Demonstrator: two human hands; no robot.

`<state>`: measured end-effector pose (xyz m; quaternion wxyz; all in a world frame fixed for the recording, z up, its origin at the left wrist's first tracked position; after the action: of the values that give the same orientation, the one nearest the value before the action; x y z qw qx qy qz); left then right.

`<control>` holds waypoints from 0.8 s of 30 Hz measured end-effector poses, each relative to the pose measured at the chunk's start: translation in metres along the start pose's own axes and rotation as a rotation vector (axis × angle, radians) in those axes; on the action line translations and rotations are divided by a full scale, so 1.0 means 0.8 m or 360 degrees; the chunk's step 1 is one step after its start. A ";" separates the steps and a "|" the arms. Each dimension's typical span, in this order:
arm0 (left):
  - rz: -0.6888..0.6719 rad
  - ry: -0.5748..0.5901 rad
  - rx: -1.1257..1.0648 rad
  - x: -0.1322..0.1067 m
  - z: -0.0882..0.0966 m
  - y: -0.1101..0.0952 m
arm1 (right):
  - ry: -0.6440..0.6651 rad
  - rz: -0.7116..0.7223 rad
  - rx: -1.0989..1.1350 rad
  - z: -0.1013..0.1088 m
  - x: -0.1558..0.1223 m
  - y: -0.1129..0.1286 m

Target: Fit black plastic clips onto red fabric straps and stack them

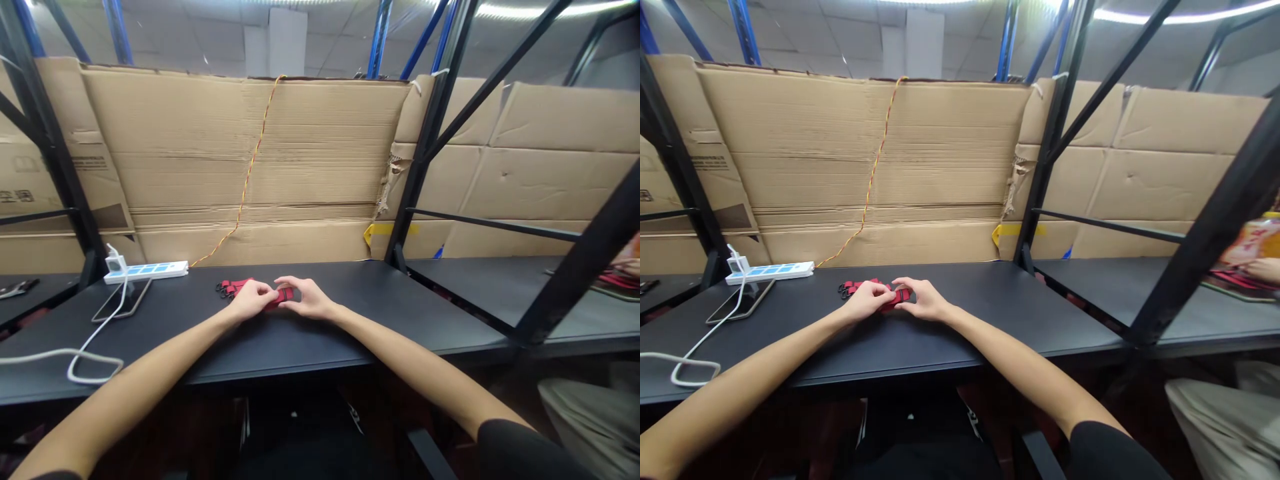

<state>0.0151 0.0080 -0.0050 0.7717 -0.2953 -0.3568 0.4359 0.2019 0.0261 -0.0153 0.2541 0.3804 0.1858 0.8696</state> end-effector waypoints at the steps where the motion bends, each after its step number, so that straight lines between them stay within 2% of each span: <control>1: -0.0022 0.0015 0.0011 0.000 0.000 -0.001 | 0.0008 0.0011 -0.0038 0.000 0.000 0.000; 14: -0.0222 0.0109 0.0067 -0.005 -0.006 -0.006 | 0.0098 0.0043 -0.0091 -0.002 -0.001 -0.002; 21: -0.0083 -0.0208 0.0213 -0.004 -0.002 -0.009 | 0.0045 -0.0054 -0.0081 0.000 0.000 0.002; 24: -0.0080 -0.0200 0.0233 -0.006 -0.002 -0.010 | 0.0065 -0.0033 -0.0114 0.000 -0.001 0.000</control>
<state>0.0182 0.0001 -0.0008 0.7779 -0.2011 -0.3790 0.4591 0.2022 0.0259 -0.0158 0.2727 0.3514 0.1634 0.8806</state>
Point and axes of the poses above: each hand's wrist, its own x-axis towards the middle knuckle, its own z-axis out of the back of the hand, y = z × x, the point moved 1 cm from there along x, towards the middle knuckle, and after that the axes turned 2 degrees about -z, right-handed, at the moved point
